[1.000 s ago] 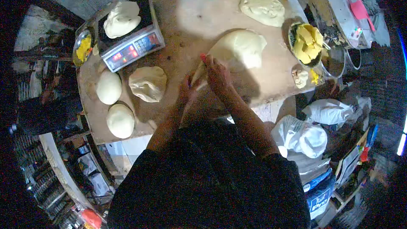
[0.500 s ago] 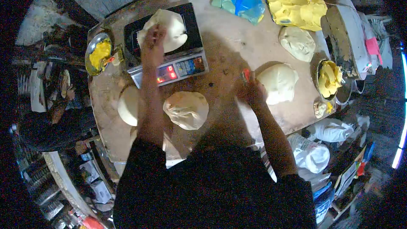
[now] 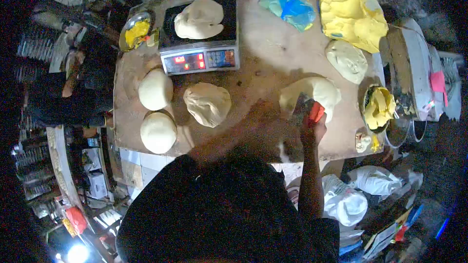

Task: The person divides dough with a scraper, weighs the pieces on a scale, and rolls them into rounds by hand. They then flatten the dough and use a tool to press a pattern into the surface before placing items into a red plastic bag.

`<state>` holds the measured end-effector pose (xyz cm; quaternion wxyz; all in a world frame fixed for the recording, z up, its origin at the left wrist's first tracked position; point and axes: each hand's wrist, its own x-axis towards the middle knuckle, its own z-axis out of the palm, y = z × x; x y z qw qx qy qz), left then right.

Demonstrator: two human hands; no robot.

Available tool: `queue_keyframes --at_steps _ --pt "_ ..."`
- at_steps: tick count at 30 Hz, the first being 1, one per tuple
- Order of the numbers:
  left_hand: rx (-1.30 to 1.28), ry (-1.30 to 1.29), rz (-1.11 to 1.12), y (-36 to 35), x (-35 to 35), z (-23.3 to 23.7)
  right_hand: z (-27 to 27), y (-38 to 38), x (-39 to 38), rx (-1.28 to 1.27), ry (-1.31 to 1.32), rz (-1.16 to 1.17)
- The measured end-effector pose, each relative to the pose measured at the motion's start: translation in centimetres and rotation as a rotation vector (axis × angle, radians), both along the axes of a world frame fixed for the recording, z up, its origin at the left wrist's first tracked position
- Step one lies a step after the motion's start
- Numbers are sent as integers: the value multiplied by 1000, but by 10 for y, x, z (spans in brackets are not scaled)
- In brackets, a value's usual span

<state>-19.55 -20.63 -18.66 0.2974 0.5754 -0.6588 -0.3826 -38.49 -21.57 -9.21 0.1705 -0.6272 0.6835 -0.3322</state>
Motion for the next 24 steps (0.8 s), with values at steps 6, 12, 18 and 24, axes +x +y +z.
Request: queue_keyframes --at_steps 6,12,18,24 --pt "50 170 205 -20 -61 -39 12 30 -55 -5 -157 -33" --pt "298 64 228 28 1 -14 -27 54 -51 -6 -59 177" --pt "-474 -162 135 9 52 -13 -14 25 0 487 16 396" --pt "-430 -272 810 -39 264 158 -31 -8 48 8 -91 240"
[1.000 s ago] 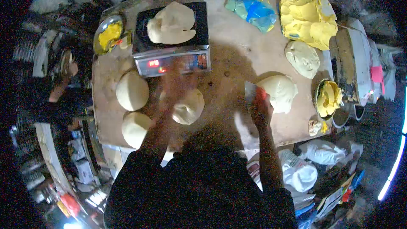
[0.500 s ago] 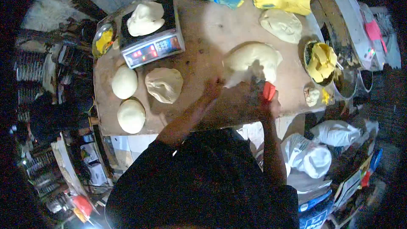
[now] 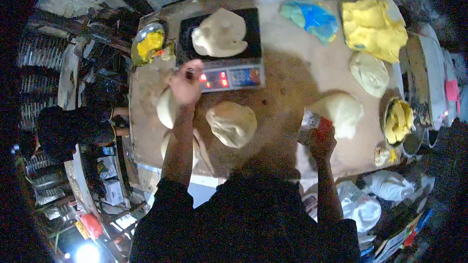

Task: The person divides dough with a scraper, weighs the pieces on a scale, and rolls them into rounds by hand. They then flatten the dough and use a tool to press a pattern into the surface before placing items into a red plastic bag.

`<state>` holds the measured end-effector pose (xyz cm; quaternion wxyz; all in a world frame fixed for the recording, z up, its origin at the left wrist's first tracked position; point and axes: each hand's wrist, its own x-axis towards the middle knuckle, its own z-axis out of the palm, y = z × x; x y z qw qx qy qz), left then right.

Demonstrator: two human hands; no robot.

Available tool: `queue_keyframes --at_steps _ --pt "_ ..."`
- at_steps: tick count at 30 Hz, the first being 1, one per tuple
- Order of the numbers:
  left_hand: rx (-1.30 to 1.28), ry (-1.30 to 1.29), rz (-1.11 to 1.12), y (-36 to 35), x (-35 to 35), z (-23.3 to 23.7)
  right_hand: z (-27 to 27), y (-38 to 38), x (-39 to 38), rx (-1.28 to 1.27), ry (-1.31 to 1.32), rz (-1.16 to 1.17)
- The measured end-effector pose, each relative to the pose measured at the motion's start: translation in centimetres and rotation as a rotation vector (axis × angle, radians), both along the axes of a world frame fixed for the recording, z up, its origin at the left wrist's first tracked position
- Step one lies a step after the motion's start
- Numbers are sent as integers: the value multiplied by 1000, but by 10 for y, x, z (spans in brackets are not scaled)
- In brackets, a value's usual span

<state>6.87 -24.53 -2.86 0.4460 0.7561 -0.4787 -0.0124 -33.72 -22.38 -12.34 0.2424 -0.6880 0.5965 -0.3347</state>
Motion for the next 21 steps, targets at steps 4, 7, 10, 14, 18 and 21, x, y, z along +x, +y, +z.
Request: queue_keyframes --at_steps 4,7,10,14,18,21 --pt "158 -100 90 -47 52 -8 6 -40 112 -29 -333 37" --pt "147 -51 -61 -82 58 -6 66 -80 209 91 -243 192" --pt "337 -144 -142 -91 64 -1 104 -120 276 311 -331 77" --pt "75 -33 -190 -60 69 4 68 -166 320 -139 -546 216" --pt "131 -180 -143 -34 64 14 45 -131 333 241 -128 248" --pt "53 116 -208 -10 42 84 64 -71 288 284 -287 597"
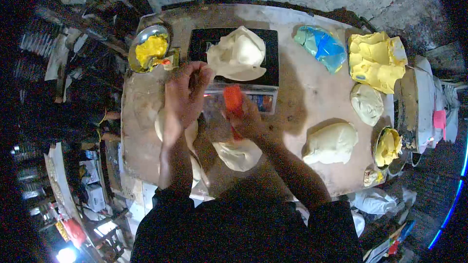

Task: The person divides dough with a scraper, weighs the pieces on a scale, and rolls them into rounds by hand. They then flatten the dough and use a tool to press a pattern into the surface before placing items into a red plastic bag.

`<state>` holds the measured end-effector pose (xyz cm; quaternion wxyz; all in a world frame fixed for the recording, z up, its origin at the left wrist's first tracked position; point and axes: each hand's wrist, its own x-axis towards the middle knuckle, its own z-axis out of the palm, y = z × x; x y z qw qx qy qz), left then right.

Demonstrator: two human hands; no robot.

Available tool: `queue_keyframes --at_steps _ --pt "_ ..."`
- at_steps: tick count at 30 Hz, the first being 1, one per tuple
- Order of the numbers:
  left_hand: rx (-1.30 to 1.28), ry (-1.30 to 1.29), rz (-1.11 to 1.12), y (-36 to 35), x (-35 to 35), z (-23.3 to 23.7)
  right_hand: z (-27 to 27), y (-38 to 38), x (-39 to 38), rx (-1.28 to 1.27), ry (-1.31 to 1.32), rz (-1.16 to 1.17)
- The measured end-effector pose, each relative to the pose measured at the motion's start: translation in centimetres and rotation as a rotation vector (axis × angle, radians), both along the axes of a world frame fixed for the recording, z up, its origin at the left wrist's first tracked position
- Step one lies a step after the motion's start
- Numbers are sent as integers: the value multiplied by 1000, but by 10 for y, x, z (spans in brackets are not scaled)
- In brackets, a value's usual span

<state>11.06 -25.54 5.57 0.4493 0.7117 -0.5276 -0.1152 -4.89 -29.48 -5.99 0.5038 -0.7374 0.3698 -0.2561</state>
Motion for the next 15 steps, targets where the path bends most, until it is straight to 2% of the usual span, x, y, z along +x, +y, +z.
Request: queue_keyframes --at_steps 2,3,5,7,8,10,11,12,13,15 --pt "-90 237 -253 24 -32 49 -17 19 -59 56 -48 2" --pt "-181 104 -371 30 -49 51 -33 33 -100 229 -246 -106" --pt "-208 16 -525 37 -100 50 -74 47 -175 296 -436 -439" --pt "-120 14 -553 35 -170 35 -83 55 -259 268 -442 -737" --pt "-90 -36 -543 28 -207 12 -76 64 -306 355 -456 -805" --pt "-90 100 -534 10 -282 -71 -53 87 -367 170 -609 -990" --pt "-51 -120 -498 8 -316 -145 -54 96 -407 146 -567 -1078" --pt "-17 -335 -456 16 -345 -196 -55 104 -446 119 -521 -1166" --pt "-23 -340 -470 35 -367 -200 -48 118 -474 91 -624 -1218" --pt "158 -386 -481 75 -399 -204 -50 153 -534 45 -732 -1342"
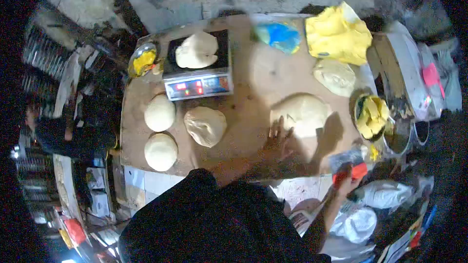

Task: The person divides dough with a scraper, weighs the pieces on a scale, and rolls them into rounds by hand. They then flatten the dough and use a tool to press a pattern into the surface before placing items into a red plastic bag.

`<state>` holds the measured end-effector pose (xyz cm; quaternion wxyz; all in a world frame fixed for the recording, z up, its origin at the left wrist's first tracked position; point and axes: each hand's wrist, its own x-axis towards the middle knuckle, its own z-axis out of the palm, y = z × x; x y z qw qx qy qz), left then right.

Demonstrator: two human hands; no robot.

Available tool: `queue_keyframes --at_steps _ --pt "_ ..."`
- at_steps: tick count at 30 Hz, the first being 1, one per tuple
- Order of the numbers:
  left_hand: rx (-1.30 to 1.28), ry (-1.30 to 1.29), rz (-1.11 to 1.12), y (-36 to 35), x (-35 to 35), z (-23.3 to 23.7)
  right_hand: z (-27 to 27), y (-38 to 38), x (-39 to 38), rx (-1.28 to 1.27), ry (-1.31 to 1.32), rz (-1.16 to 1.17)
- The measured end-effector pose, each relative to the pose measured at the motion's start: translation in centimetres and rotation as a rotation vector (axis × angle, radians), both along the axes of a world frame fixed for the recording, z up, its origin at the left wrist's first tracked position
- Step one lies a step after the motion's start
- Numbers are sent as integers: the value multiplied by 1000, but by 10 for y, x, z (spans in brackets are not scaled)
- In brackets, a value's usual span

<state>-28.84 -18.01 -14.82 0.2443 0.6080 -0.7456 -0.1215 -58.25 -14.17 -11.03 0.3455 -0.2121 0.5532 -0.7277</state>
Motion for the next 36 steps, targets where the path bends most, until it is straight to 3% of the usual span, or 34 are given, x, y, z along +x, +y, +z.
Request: queue_keyframes --at_steps 2,4,6,7,9,12,13,14,15,16,17,18,19,21,22,23,24,25,27,28,31,32,33,34,35,36 --pt "109 2 -91 21 -1 20 -9 36 -50 82 6 -71" --pt "231 13 -178 30 2 14 -37 47 -46 43 -116 -11" --pt "251 -29 -100 30 17 -18 -51 40 9 144 349 145" --pt "252 -63 -1 29 32 -26 -49 29 62 292 932 231" --pt "261 5 28 27 72 26 -67 18 117 364 774 346" --pt "147 764 139 15 154 20 -92 12 134 516 1001 534" --pt "69 999 193 14 179 24 -90 9 138 517 1054 467" --pt "-32 887 233 7 213 47 -66 2 151 371 1428 340" --pt "-190 535 304 4 244 79 -44 -14 169 195 1786 184" --pt "-356 256 383 0 273 104 -43 -38 186 180 1792 185" --pt "-473 140 455 -5 298 121 -43 -65 198 2 1510 302" --pt "-545 216 492 -9 320 137 -40 -91 225 34 1180 481" --pt "-567 304 501 -14 348 122 -36 -116 252 78 839 582" --pt "-463 610 568 -38 377 124 30 -161 358 57 947 859" --pt "-536 712 493 -61 398 100 63 -183 411 37 990 998" --pt "-611 815 415 -85 416 74 77 -203 460 -419 1137 1073" --pt "-554 891 335 -101 423 70 83 -217 513 -523 1329 916" --pt "-550 909 329 -113 425 62 86 -222 555 -436 1451 854" --pt "-357 1239 646 -133 422 44 91 -232 618 -398 1795 656" --pt "-341 1390 607 -142 421 42 93 -238 640 -448 2000 480" --pt "-333 1495 733 -141 405 59 66 -268 666 -217 2139 609" --pt "-303 1489 685 -142 406 56 52 -291 663 -144 1842 889" --pt "-274 1483 638 -142 406 52 46 -308 646 -334 1387 1169" --pt "-73 856 620 -139 407 56 40 -325 629 -463 903 1441" --pt "112 228 558 -138 408 58 -14 -370 581 -79 324 1585" --pt "178 47 455 -136 404 57 -68 -414 534 279 -282 1435"
